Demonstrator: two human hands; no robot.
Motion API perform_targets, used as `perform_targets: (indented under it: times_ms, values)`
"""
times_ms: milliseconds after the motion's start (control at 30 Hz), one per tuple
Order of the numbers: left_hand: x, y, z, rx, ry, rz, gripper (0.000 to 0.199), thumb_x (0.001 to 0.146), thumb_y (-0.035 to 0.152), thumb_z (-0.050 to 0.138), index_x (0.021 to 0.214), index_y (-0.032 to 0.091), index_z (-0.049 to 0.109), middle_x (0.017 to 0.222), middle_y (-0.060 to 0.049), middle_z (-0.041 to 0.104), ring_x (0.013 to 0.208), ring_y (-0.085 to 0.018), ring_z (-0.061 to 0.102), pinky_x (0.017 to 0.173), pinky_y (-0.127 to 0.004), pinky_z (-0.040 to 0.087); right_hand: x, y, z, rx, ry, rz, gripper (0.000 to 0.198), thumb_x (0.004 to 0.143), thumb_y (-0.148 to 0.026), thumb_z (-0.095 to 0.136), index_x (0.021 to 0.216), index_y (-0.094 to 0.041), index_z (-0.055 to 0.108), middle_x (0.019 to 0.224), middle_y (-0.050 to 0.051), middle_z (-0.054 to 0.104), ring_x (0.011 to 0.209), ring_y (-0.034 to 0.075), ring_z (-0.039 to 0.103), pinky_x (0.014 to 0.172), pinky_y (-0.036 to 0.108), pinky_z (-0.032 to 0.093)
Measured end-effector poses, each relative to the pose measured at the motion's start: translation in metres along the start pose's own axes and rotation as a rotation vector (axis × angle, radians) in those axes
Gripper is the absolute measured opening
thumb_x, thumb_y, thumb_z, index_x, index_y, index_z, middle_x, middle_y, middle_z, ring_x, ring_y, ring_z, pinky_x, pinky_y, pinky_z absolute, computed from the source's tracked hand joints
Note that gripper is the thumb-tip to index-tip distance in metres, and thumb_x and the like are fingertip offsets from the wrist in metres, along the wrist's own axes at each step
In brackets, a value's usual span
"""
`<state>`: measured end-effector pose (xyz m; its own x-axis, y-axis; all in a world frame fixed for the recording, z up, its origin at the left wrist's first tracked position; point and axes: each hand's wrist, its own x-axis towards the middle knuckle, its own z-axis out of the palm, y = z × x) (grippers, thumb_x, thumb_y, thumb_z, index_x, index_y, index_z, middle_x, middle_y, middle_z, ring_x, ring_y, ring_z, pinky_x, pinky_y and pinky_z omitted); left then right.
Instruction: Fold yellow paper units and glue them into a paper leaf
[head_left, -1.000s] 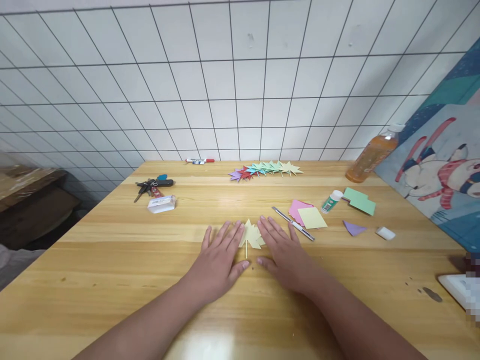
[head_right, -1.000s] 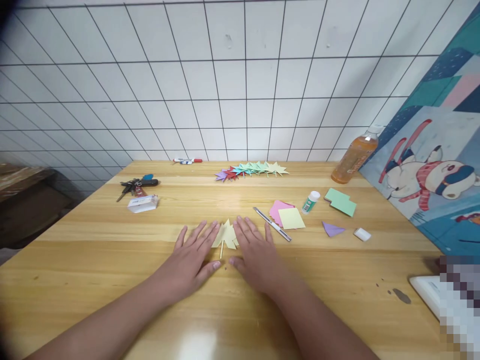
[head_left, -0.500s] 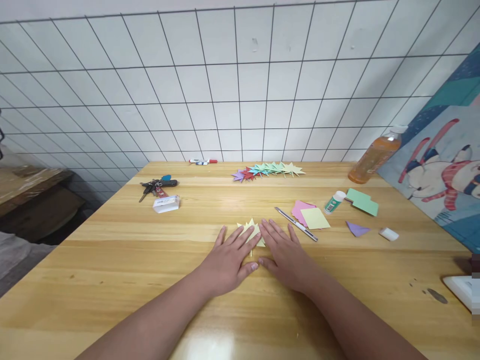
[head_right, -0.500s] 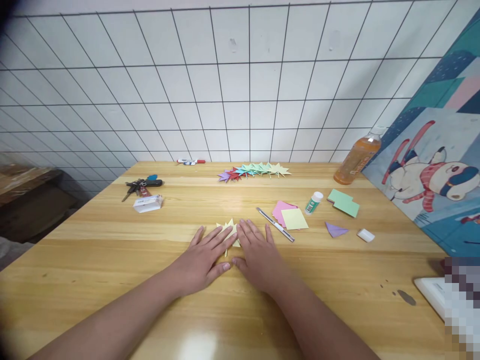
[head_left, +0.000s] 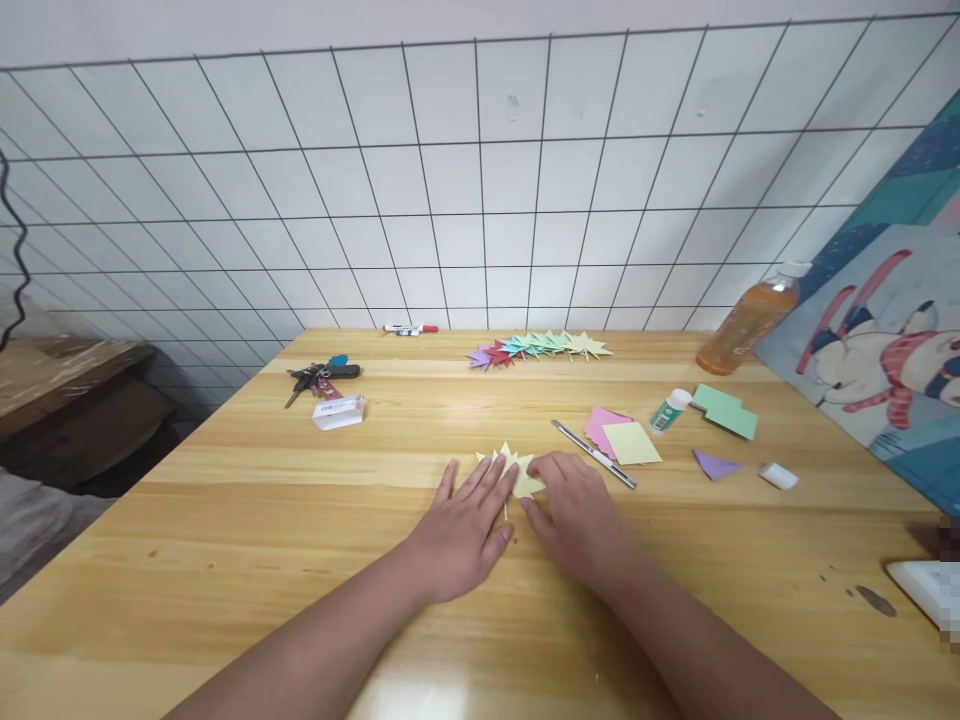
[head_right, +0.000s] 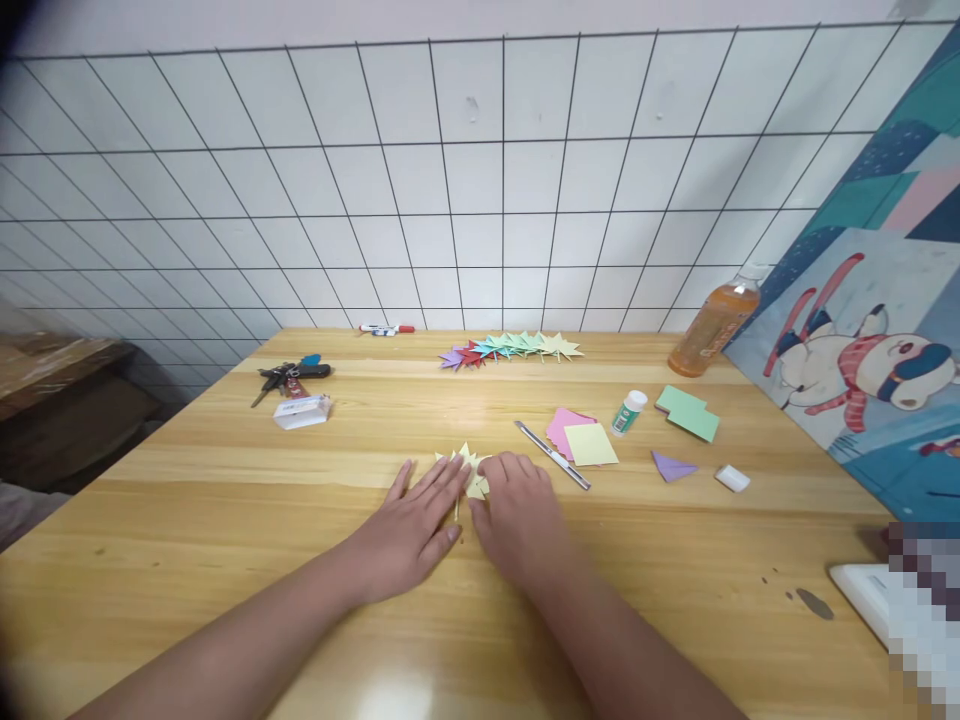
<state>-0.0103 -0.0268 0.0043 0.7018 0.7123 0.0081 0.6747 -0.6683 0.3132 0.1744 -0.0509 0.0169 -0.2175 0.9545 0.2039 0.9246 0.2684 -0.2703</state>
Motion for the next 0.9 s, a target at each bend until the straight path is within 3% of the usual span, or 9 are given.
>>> perform_targets:
  times_ms: [67,133,200,267,400,600,700,800,900]
  values:
    - [-0.003,-0.004,-0.007,-0.072,0.09,-0.014,0.07,0.081,0.013,0.035,0.143,0.026,0.005,0.151,-0.005,0.005,0.138,-0.022,0.005,0.108,-0.054,0.006,-0.001,-0.01,-0.002,-0.038,-0.013,-0.003,0.018,0.086,-0.029,0.042,0.083,-0.019,0.056,0.087,0.008,0.061,0.085,0.022,0.052,0.076,0.034,0.036]
    - [-0.004,-0.009,-0.013,-0.119,0.283,-0.095,0.073,0.074,0.005,0.034,0.142,0.024,0.014,0.151,-0.005,0.005,0.138,-0.022,0.004,0.109,-0.053,0.004,-0.002,-0.02,-0.001,-0.09,-0.035,-0.032,0.022,0.086,-0.034,0.042,0.077,-0.019,0.055,0.08,0.007,0.06,0.08,0.022,0.052,0.072,0.034,0.035]
    - [-0.003,-0.015,-0.016,-0.186,0.446,-0.162,0.07,0.073,0.004,0.033,0.139,0.024,0.022,0.15,-0.004,0.014,0.137,-0.021,0.011,0.109,-0.051,0.007,-0.002,-0.029,0.002,-0.123,-0.048,-0.045,0.027,0.086,-0.041,0.042,0.077,-0.019,0.055,0.078,0.007,0.06,0.078,0.023,0.053,0.069,0.035,0.036]
    - [0.001,-0.019,-0.016,-0.288,0.526,-0.194,0.064,0.075,0.006,0.034,0.137,0.024,0.029,0.146,-0.004,0.027,0.135,-0.02,0.02,0.11,-0.048,0.013,0.0,-0.036,0.006,-0.143,-0.051,-0.034,0.032,0.087,-0.045,0.039,0.08,-0.019,0.056,0.078,0.007,0.06,0.078,0.024,0.053,0.068,0.036,0.036]
    - [0.008,-0.019,-0.01,-0.462,0.595,-0.214,0.051,0.081,0.015,0.039,0.131,0.022,0.039,0.138,-0.005,0.039,0.129,-0.02,0.032,0.108,-0.04,0.024,0.006,-0.042,0.013,-0.166,-0.088,-0.003,0.029,0.086,-0.043,0.042,0.085,-0.018,0.056,0.082,0.008,0.061,0.081,0.025,0.054,0.069,0.038,0.038]
    - [0.01,-0.014,-0.011,-0.641,0.68,-0.28,0.038,0.085,0.028,0.044,0.122,0.023,0.047,0.129,-0.006,0.048,0.124,-0.022,0.039,0.106,-0.04,0.026,0.011,-0.033,0.015,-0.177,-0.121,0.069,0.018,0.087,-0.022,0.039,0.089,-0.018,0.057,0.086,0.009,0.063,0.085,0.023,0.055,0.066,0.032,0.04]
    - [0.009,-0.02,-0.013,-0.809,0.799,-0.3,0.036,0.086,0.033,0.046,0.12,0.022,0.048,0.125,-0.007,0.052,0.12,-0.022,0.042,0.105,-0.04,0.027,0.01,-0.023,0.009,-0.167,-0.116,0.11,0.021,0.088,-0.019,0.038,0.085,-0.018,0.058,0.084,0.009,0.064,0.082,0.021,0.056,0.063,0.029,0.039]
    - [0.009,-0.029,-0.013,-1.119,0.936,-0.27,0.042,0.086,0.038,0.046,0.126,0.024,0.041,0.127,-0.008,0.049,0.12,-0.02,0.043,0.103,-0.038,0.031,0.008,-0.012,0.001,0.053,-0.061,0.131,0.021,0.089,-0.025,0.039,0.082,-0.02,0.058,0.08,0.004,0.064,0.076,0.017,0.056,0.06,0.026,0.037]
    - [0.011,-0.031,-0.016,-1.487,0.824,-0.174,0.052,0.086,0.049,0.041,0.132,0.026,0.033,0.134,-0.009,0.043,0.121,-0.02,0.043,0.1,-0.037,0.036,0.008,-0.004,-0.001,0.641,-0.065,0.221,0.02,0.085,-0.033,0.046,0.076,-0.019,0.056,0.066,-0.002,0.056,0.058,0.011,0.049,0.053,0.022,0.034]
